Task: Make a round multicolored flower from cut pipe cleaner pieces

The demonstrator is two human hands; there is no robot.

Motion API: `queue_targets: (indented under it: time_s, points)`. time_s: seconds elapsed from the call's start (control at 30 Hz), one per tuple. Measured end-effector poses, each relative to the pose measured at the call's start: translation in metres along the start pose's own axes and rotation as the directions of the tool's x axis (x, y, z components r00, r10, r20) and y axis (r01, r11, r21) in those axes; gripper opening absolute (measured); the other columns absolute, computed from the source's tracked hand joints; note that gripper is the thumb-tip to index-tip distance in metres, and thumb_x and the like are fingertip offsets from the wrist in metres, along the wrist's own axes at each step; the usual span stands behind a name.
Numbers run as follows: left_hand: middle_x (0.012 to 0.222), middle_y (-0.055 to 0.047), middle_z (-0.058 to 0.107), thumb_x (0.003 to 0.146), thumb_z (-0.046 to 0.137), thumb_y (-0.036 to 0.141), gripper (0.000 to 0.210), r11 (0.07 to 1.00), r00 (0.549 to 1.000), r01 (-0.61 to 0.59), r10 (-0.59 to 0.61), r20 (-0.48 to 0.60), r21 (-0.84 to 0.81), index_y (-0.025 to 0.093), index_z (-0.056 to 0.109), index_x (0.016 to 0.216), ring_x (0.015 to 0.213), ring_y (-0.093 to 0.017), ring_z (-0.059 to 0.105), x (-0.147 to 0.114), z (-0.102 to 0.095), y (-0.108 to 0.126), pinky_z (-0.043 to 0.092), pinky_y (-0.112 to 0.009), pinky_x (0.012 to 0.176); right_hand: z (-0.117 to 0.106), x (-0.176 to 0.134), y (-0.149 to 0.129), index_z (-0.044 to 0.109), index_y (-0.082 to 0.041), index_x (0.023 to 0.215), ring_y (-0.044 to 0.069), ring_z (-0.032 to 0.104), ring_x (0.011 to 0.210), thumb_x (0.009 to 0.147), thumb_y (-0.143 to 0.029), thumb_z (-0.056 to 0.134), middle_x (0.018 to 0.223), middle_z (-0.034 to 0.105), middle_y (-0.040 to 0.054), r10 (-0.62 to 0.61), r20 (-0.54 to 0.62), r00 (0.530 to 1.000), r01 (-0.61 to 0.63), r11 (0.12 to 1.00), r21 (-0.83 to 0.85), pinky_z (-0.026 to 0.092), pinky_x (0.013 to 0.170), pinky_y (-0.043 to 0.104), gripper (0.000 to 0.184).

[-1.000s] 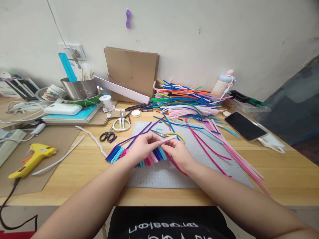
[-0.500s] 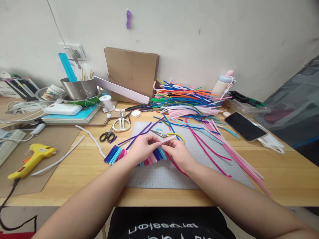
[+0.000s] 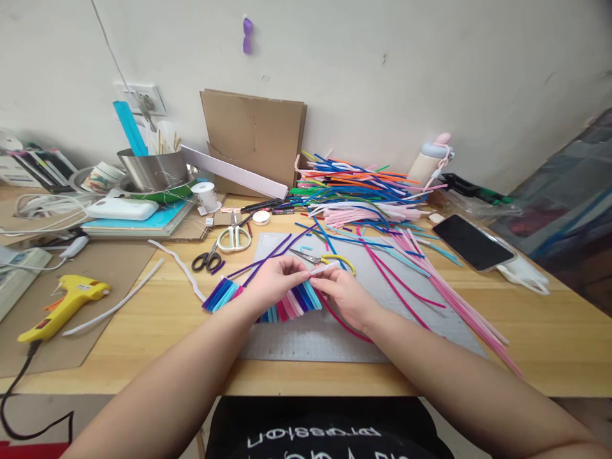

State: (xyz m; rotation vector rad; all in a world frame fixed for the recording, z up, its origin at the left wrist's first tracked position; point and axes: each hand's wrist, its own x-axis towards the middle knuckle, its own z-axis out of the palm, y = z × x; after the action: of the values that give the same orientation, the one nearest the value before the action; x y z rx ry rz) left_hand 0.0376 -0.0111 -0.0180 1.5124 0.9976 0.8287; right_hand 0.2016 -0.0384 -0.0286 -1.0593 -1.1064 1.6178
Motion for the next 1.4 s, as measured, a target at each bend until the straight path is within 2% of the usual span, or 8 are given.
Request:
queue_targets:
  time_s: [0.4,0.5,0.63,0.77,0.9,1.07,1.17,1.4]
  points:
    - [0.069,0.0,0.054,0.071,0.064,0.033,0.021,0.999,0.999,-0.006,0.008,0.043,-0.051,0.014,0.055,0.072,0.064,-0.011,0.049,-0.001,0.001,0.003,0.038,-0.024,0.062,-0.004,0.003,0.001,0.057,-0.021,0.082,0.015,0.054,0.072,0.073,-0.029,0.064,0.076,0.059,-0.0008,-0.156,0.073,0.985,0.168,0.961,-0.22,0.04,0.07,0.03,0.015]
    - [0.067,0.002,0.053,0.07,0.065,0.031,0.02,0.994,0.994,0.02,-0.008,0.111,-0.106,0.014,0.054,0.07,0.063,-0.01,0.047,-0.003,0.0,0.009,0.035,-0.023,0.061,-0.01,0.004,-0.002,0.056,-0.021,0.08,0.016,0.052,0.07,0.082,-0.028,0.055,0.074,0.058,0.0009,-0.325,0.174,0.93,0.366,0.756,-0.543,0.038,0.067,0.031,0.008]
    - [0.064,0.003,0.05,0.069,0.065,0.03,0.019,0.986,0.977,0.08,-0.048,0.206,-0.146,0.015,0.054,0.069,0.059,-0.009,0.042,-0.005,-0.002,0.014,0.031,-0.022,0.058,-0.017,0.001,-0.009,0.058,-0.021,0.085,0.019,0.054,0.082,0.091,-0.025,0.044,0.085,0.062,0.005,-0.526,0.387,0.757,0.599,0.324,-0.732,0.035,0.077,0.035,0.015]
    - [0.066,0.003,0.049,0.071,0.064,0.03,0.018,0.984,0.981,0.065,-0.033,0.19,-0.164,0.015,0.054,0.071,0.06,-0.008,0.041,-0.006,-0.004,0.014,0.031,-0.021,0.059,-0.015,-0.005,-0.014,0.056,-0.021,0.093,0.022,0.053,0.094,0.088,-0.024,0.049,0.095,0.062,0.0075,-0.639,0.363,0.678,0.594,0.185,-0.783,0.034,0.083,0.036,0.009]
    - [0.067,0.003,0.049,0.073,0.062,0.032,0.019,0.994,0.997,-0.002,0.01,0.073,-0.112,0.015,0.053,0.074,0.061,-0.009,0.043,-0.004,-0.004,0.013,0.033,-0.022,0.06,-0.009,-0.013,-0.018,0.056,-0.019,0.082,0.023,0.052,0.09,0.082,-0.027,0.056,0.088,0.058,0.0086,-0.72,0.172,0.672,0.502,0.272,-0.821,0.038,0.078,0.035,0.008]
    - [0.071,0.001,0.055,0.076,0.057,0.027,0.012,0.962,0.985,-0.151,0.165,-0.042,0.228,0.016,0.055,0.073,0.069,-0.013,0.049,-0.005,-0.002,0.017,0.038,-0.025,0.067,-0.003,-0.012,-0.014,0.058,-0.019,0.062,0.015,0.047,0.057,0.086,-0.038,0.049,0.059,0.053,0.0015,-0.355,0.099,0.93,0.332,0.689,-0.644,0.034,0.056,0.029,0.032]
    - [0.074,0.0,0.059,0.077,0.054,0.022,0.008,0.903,0.968,-0.226,0.25,-0.021,0.365,0.017,0.056,0.072,0.075,-0.016,0.053,-0.008,0.0,0.02,0.04,-0.026,0.071,0.0,-0.007,-0.008,0.059,-0.019,0.063,0.012,0.039,0.048,0.082,-0.048,0.052,0.051,0.046,-0.0019,-0.163,0.004,0.987,0.151,0.901,-0.407,0.028,0.048,0.026,0.035]
    - [0.073,-0.001,0.059,0.078,0.054,0.017,0.008,0.813,0.94,-0.304,0.342,0.016,0.496,0.018,0.055,0.071,0.073,-0.015,0.054,-0.012,0.004,0.023,0.041,-0.027,0.069,0.005,-0.013,-0.012,0.062,-0.018,0.059,0.011,0.04,0.046,0.075,-0.047,0.06,0.049,0.05,-0.0007,-0.193,-0.111,0.975,0.14,0.919,-0.369,0.028,0.046,0.026,0.033]
